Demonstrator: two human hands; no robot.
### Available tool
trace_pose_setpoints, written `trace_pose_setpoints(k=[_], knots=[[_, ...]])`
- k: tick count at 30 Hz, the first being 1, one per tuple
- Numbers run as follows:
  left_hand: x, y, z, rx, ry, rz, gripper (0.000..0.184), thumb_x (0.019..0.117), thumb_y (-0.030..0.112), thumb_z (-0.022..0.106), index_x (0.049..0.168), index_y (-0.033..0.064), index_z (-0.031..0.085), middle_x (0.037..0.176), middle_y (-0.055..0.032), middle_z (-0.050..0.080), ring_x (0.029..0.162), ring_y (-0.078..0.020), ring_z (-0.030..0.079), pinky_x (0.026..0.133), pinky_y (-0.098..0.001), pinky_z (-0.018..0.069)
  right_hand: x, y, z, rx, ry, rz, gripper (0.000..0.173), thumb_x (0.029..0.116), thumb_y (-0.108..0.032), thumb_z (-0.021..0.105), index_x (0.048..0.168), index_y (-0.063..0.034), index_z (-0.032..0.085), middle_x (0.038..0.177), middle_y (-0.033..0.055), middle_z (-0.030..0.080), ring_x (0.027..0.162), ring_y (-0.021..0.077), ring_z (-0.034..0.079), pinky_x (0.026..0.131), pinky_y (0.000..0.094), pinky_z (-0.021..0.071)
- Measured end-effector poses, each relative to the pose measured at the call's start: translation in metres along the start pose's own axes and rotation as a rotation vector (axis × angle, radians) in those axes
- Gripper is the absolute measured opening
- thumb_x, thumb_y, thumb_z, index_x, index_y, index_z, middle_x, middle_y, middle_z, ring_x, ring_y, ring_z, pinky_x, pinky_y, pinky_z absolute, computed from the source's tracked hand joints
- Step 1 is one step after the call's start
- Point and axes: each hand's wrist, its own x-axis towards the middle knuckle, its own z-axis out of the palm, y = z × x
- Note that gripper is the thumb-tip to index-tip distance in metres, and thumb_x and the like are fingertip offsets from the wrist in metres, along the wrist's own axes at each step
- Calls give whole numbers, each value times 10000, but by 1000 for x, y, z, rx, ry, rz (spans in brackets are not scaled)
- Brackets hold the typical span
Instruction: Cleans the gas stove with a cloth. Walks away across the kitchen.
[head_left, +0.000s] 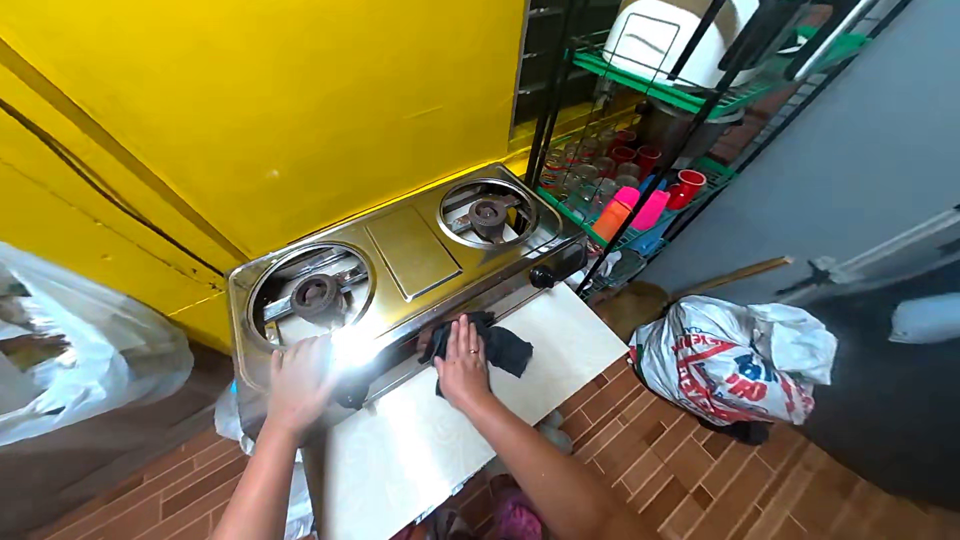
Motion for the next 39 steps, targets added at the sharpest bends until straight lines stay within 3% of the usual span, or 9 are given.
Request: trace_pose_setpoints(k=[3,7,13,18,21,26,33,35,39], knots=[[-1,0,0,2,2,1,1015,895,781,185,1389,-14,577,1386,-278,586,1362,-502,479,1128,-750,180,29,51,-32,9,91,223,680,1077,-293,453,1561,135,243,1669,334,111,1567,460,137,1259,611,97],[-1,-1,1,17,-10,-14,1030,877,793,194,1391,-13,577,1387,-277,585,1359,-501,483,1129,-747,189,63,109,-70,-77,102,543,602,1091,-328,396,1583,13,334,1699,255,121,1573,426,140,1248,633,60],[0,0,3,12,21,16,1048,868,808,194,1377,-22,582,1364,-290,593,1338,-516,494,1116,-756,197,15,58,-31,-83,-38,249,650,1091,-332,415,1631,-29,217,1717,210,72,1595,376,77,1259,609,28],[0,-3,4,25,25,22,1050,871,808,184,1375,-22,584,1372,-291,589,1337,-513,497,1108,-755,210,49,112,-66,-40,140,432,577,1081,-301,434,1603,-75,344,1687,280,138,1559,459,164,1236,652,103],[-1,-2,4,33,19,18,1048,864,805,190,1372,-19,590,1370,-286,594,1335,-521,496,1110,-757,210,67,134,-87,-72,109,571,518,1100,-329,388,1575,-125,421,1703,241,118,1565,432,158,1239,610,123],[1,-2,3,35,5,1,1020,861,780,234,1387,-27,571,1381,-296,580,1346,-524,484,1120,-760,192,23,79,-51,-71,7,342,585,1085,-320,426,1628,-139,307,1684,250,199,1549,446,210,1219,651,154],[-1,0,3,58,-4,-9,987,883,751,227,1391,-26,563,1393,-300,567,1360,-511,475,1133,-740,191,-45,-7,21,-62,-454,-493,540,1085,-379,466,1594,-210,406,1707,159,207,1594,356,113,1263,614,47],[-1,1,0,66,-9,-14,970,895,735,227,1395,-26,560,1403,-296,562,1371,-506,468,1140,-737,185,-36,12,6,-56,-390,-433,533,1069,-386,493,1582,-258,430,1718,139,177,1596,364,80,1244,649,42],[-1,2,3,59,-8,-22,957,906,732,239,1402,-25,552,1403,-293,562,1375,-494,468,1146,-729,189,2,104,-49,-66,-89,-15,519,1064,-374,486,1576,-306,434,1699,225,169,1578,427,116,1228,683,61]])
